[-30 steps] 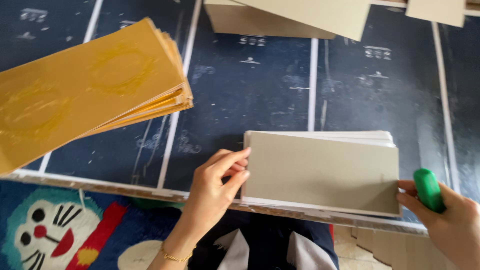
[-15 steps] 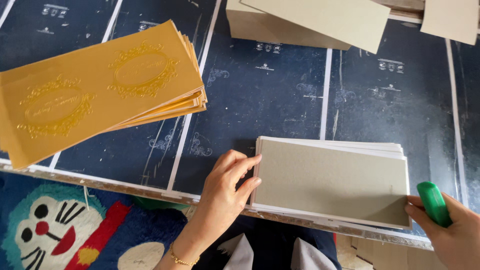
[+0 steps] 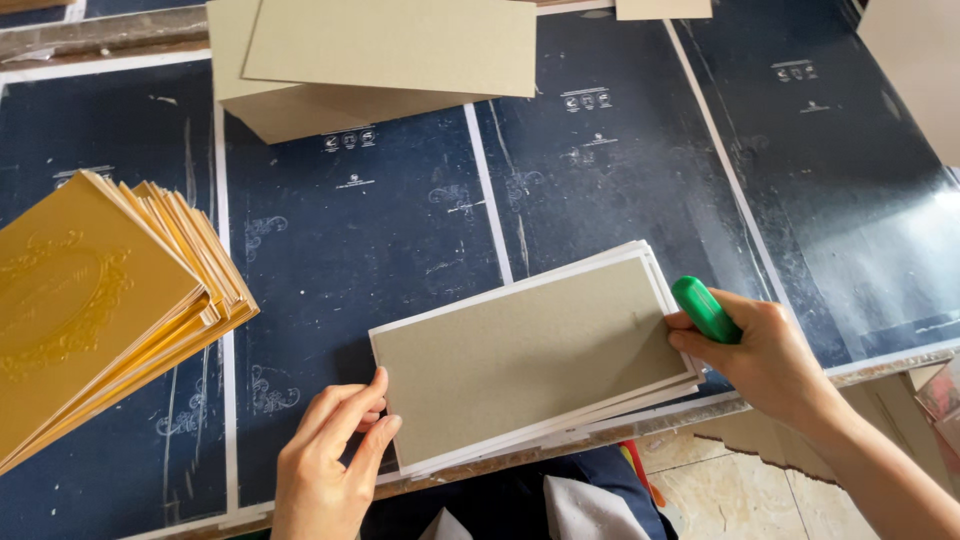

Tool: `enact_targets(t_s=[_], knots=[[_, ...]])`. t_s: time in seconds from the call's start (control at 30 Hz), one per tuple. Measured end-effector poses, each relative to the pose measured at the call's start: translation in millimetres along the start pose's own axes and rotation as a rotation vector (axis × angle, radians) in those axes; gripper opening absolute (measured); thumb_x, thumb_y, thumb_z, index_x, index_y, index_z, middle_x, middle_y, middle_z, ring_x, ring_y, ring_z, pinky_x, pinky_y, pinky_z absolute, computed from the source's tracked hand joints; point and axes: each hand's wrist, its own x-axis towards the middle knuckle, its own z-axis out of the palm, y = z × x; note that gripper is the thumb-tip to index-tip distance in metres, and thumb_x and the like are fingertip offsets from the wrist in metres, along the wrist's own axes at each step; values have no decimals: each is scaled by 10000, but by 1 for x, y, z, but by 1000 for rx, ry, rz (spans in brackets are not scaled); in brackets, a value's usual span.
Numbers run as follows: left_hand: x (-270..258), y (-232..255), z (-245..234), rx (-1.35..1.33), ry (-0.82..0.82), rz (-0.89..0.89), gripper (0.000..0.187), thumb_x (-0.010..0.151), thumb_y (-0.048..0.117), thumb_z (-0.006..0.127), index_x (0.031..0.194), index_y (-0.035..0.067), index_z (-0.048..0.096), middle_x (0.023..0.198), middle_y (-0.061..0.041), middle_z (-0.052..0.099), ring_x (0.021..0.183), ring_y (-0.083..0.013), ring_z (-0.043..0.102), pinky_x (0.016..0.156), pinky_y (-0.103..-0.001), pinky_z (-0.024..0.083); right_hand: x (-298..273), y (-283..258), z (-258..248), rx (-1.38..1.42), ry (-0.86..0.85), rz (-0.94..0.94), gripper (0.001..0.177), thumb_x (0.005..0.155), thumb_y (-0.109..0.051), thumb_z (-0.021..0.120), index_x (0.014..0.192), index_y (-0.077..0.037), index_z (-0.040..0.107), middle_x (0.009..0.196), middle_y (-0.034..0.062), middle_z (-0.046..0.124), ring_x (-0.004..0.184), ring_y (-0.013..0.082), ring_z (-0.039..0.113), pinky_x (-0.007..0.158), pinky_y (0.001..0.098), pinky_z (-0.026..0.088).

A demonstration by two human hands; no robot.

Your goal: The person stacks white embossed papers onto a pile of brown papers on a table. They use a green tool to smooth the edges of the papers as they are added to the stack.

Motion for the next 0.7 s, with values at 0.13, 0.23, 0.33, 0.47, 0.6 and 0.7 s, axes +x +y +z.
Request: enact_targets(t_s=[0.13, 0.23, 0.33, 0.47, 0.6, 0.7], knots=[[0, 1, -1, 10, -12, -27, 370, 848, 96, 693, 1217, 115, 697, 974, 0, 681, 723, -103, 676, 779, -223, 557, 2, 0, -1, 8, -30, 41, 149, 800, -183, 796, 927, -120, 840, 684, 10, 708, 660, 119, 559, 633, 268, 396], [0, -1, -1, 14, -15, -16, 384, 847, 82, 695, 1229, 119, 690, 973, 1, 674, 718, -105, 672, 782, -226, 544, 2, 0, 0, 19, -25, 33, 134, 794, -171, 806, 908, -107, 832, 678, 15, 693, 661, 124, 549, 638, 272, 397], [1, -1, -1, 6, -21, 3, 386, 853, 64, 683, 1237, 105, 675, 970, -12, 655, 778, -117, 653, 793, -227, 569, 3, 2, 0, -40, -28, -21, 106, 805, -217, 788, 845, -119, 776, 603, 15, 608, 586, 135, 466, 580, 283, 356], [3, 6, 5, 10, 25, -40, 383, 835, 76, 703, 1216, 103, 689, 994, -18, 653, 816, -129, 653, 850, -235, 543, -2, -41, -28, -284, -179, 128, 373, 811, -385, 794, 1011, -172, 564, 757, 79, 638, 638, 207, 530, 573, 337, 378], [5, 7, 8, 80, 37, -51, 477, 808, 139, 722, 1277, 126, 640, 1157, -46, 579, 1008, -194, 553, 948, -308, 446, -23, -63, 6, -457, 97, -246, 410, 959, -305, 517, 1367, -273, 507, 1084, 90, 528, 742, 307, 636, 533, 451, 530], [10, 11, 8, 84, 8, -70, 517, 795, 130, 705, 1303, 152, 613, 1371, -86, 496, 1265, -252, 437, 1075, -396, 370, -51, -98, 83, -515, 244, -755, 509, 825, -131, 537, 1333, -158, 530, 974, 99, 518, 733, 264, 539, 512, 404, 447]])
